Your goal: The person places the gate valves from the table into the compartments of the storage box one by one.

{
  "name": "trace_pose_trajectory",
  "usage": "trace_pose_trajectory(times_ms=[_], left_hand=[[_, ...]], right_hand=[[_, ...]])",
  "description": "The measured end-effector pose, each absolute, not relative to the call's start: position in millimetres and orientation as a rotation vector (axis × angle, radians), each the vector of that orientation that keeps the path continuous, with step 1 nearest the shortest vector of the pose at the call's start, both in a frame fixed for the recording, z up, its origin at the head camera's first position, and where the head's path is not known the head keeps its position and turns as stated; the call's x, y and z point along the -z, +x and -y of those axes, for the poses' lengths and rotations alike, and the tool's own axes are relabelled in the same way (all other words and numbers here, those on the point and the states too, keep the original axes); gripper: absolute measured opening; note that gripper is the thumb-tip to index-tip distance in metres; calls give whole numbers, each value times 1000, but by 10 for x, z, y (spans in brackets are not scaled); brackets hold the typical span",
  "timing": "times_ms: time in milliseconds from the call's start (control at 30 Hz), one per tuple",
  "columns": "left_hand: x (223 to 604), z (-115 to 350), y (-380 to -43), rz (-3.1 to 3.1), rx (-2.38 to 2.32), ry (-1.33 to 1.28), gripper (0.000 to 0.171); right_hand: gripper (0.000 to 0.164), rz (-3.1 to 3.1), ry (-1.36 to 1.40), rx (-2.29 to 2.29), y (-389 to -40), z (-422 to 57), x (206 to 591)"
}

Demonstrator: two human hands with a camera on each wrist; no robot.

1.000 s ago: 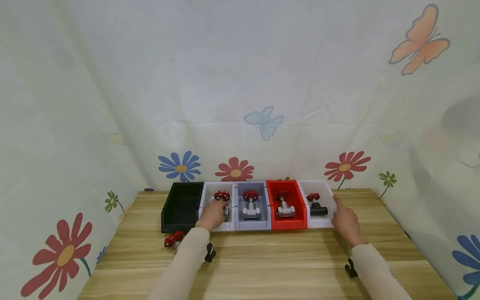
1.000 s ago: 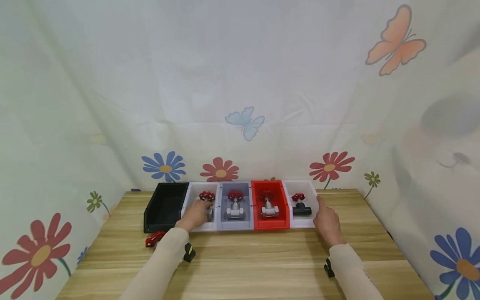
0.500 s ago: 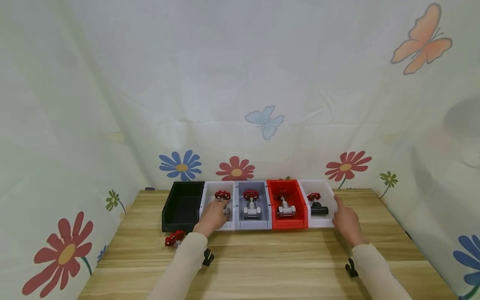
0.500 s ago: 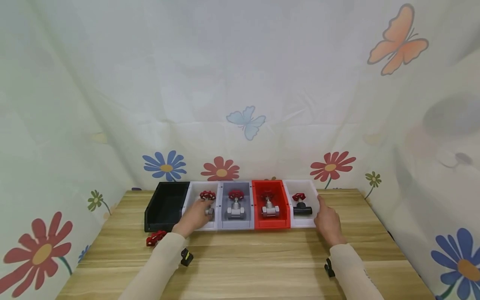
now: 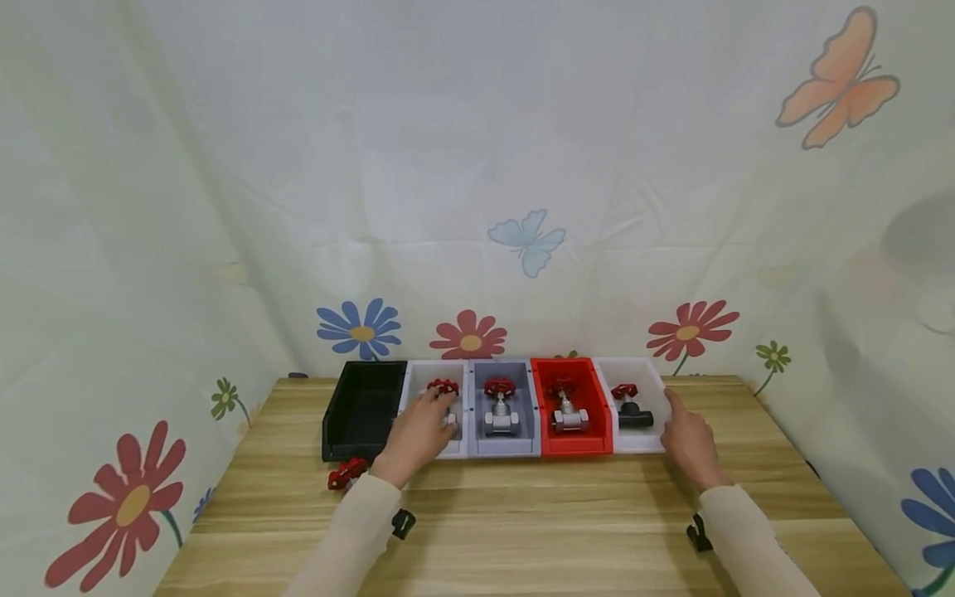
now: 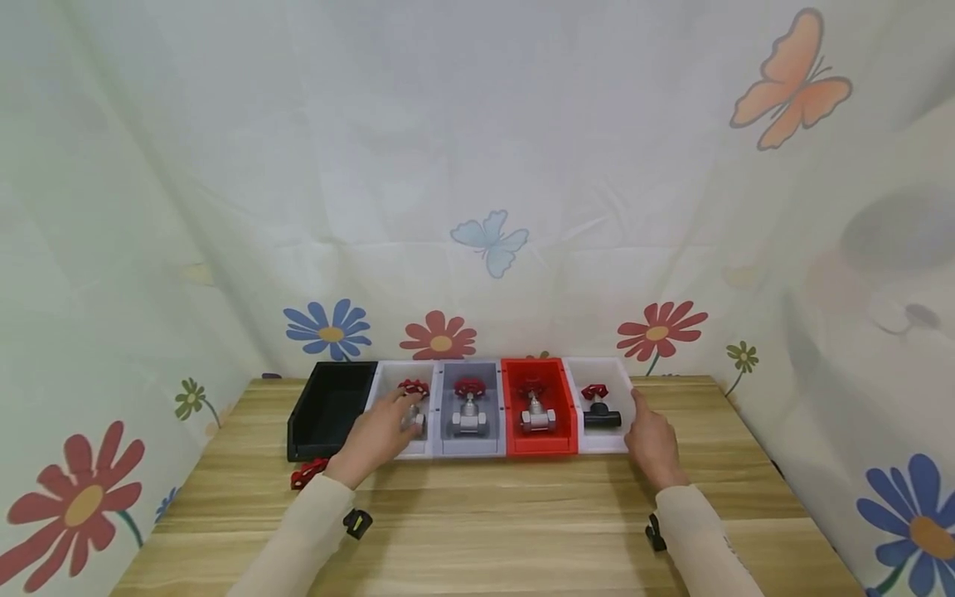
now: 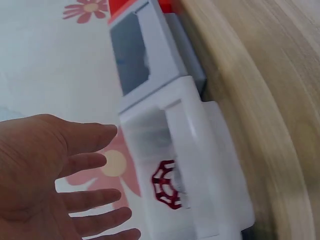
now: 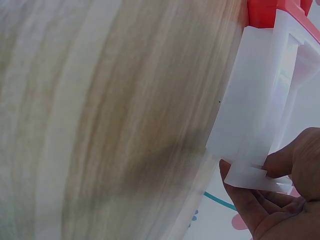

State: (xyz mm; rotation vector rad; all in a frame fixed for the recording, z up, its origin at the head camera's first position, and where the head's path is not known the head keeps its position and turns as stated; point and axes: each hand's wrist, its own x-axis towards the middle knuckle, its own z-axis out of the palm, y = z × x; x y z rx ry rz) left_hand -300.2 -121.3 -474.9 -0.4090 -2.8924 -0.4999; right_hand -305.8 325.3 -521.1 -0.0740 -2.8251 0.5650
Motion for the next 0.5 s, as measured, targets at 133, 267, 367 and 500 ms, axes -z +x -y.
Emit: trace_pose_trajectory(times_ms=[133,267,367,500], left_hand=[[4679,1208,-2918,2872,470,-422,52],[4630,1209,-2835,2858,421,-435,53],[4588,1219,-2762,2831,387,-450,54],[4515,1259,-2649,2804,349,-462,54]], right_hand=[[61,2837,-91,-564,-3062,-3262,5187],[62,2838,-96,-550,-3055,-3264,5170],[62,2847,-104,-564,-3054,-3258,5169],[63,2871,-128,-593,-3061,-3240,5173]])
